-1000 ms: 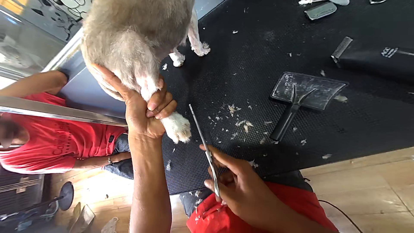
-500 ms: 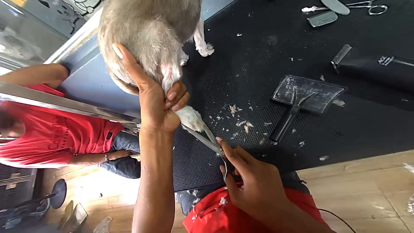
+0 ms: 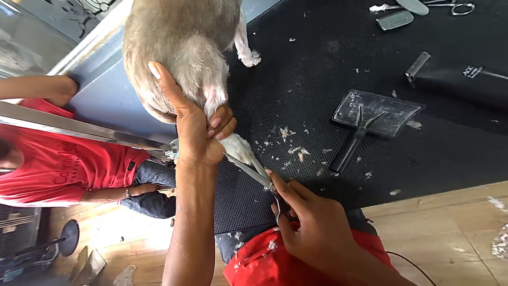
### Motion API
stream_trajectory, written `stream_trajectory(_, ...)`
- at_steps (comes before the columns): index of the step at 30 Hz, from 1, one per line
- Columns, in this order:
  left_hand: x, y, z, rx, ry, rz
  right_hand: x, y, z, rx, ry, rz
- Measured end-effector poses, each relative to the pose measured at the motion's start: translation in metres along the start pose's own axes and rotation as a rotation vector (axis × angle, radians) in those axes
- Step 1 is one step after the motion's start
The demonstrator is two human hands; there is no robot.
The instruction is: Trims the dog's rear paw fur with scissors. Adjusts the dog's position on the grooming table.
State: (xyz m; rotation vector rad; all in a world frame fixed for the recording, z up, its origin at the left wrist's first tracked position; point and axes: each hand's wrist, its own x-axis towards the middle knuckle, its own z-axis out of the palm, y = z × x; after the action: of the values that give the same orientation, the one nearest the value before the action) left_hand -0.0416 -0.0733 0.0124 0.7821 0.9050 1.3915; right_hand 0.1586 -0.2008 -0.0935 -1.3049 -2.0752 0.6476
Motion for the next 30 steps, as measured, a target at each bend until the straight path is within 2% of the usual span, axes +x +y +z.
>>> stream_trajectory(9,-0.001,0.005,0.006,0.029,0.044,0.007,0.000,0.001,0.002,0.000,0.017,0.003)
stream_trajectory(17,-0.001,0.007,0.002,-0.038,-0.036,-0.019,0.001,0.007,-0.002,0.163,-0.033,0.002)
stream_trajectory(20,-0.001,0.010,-0.004,-0.101,-0.135,-0.080,0.013,0.029,-0.019,0.552,-0.286,-0.014)
stream_trajectory(22,0.000,0.013,-0.008,-0.108,-0.188,-0.115,0.039,0.051,-0.042,0.741,-0.528,-0.177)
stream_trajectory(24,-0.001,0.016,-0.010,-0.116,-0.224,-0.146,0.070,0.064,-0.063,0.835,-0.700,-0.318)
stream_trajectory(26,-0.001,0.016,-0.009,-0.137,-0.235,-0.188,0.098,0.073,-0.075,0.849,-0.796,-0.392)
stream_trajectory(30,-0.001,0.015,-0.008,-0.157,-0.270,-0.224,0.132,0.074,-0.077,0.890,-0.990,-0.407)
